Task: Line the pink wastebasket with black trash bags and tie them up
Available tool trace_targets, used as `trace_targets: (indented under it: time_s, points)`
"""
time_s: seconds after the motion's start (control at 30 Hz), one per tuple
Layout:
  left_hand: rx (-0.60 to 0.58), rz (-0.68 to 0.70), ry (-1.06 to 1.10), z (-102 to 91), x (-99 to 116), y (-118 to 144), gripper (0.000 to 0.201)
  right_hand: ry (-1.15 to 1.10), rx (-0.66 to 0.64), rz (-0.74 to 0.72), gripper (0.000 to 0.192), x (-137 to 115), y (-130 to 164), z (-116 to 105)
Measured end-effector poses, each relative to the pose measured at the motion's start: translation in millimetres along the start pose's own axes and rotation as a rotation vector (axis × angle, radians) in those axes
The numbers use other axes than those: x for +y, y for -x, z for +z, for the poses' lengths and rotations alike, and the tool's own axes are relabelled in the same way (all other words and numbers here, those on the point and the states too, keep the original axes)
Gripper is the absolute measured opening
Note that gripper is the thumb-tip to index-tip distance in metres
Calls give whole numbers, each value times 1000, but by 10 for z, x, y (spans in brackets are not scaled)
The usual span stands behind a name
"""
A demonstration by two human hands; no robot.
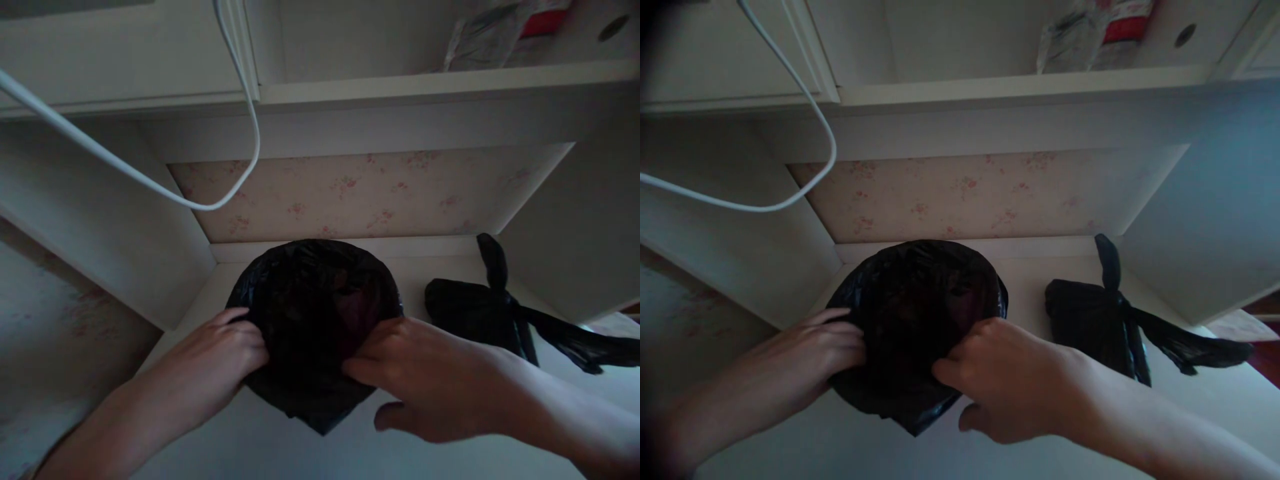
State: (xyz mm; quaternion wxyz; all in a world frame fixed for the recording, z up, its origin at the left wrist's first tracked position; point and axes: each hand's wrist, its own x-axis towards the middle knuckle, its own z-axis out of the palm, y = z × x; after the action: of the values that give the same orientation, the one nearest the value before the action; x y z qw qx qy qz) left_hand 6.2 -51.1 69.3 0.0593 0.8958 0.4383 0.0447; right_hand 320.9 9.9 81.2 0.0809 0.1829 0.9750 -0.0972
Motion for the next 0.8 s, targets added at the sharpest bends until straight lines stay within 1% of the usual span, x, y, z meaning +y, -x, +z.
trace_targets:
  time_s: [0.03, 0.07, 0.1, 0.2, 0.23, 0.3, 0.37, 0.4, 0.43, 0.53, 0.6, 0.67, 0.73, 0.77, 0.8]
  points:
    - [31, 4, -40, -13, -10, 12, 47, 44, 22, -4, 21, -14, -31, 14]
    - [57, 3, -78, -16, 30, 10, 47, 81, 43, -7, 15, -30, -68, 29]
    - [60, -12, -96, -7, 115, -4, 50, 110, 62, -14, 13, -47, -106, 46]
    - [12, -7, -21, 113, 505, -105, 64, 134, 91, -44, 14, -90, -202, 97]
    - [13, -9, -6, 179, 626, -145, 63, 129, 92, -54, 16, -100, -219, 108]
    - [13, -52, -15, 314, 781, -211, 44, 93, 85, -60, 19, -109, -227, 111]
    - [-15, -76, -69, 397, 802, -244, 20, 27, 64, -44, 24, -99, -204, 91]
    - [-40, -68, -95, 405, 769, -248, 12, -4, 56, -32, 27, -85, -184, 76]
    - [-65, -49, -110, 391, 716, -245, 10, -25, 50, -19, 28, -68, -161, 59]
    - [-135, 38, -69, 265, 464, -205, 20, -22, 43, 11, 28, -5, -86, 21]
    - [-149, 75, -17, 183, 237, -153, 28, -7, 28, 13, 34, 26, -35, 5]
    - [-91, 69, -13, 145, -6, -71, 37, -9, 23, 0, 42, 39, 8, -8]
    - [45, 40, -113, 142, -193, 33, 48, -9, 31, -12, 38, 41, 32, -17]
    - [110, 23, -185, 146, -238, 85, 53, -4, 31, -14, 34, 39, 33, -17]
    - [159, 10, -251, 151, -236, 130, 56, 7, 29, -13, 29, 37, 25, -11]
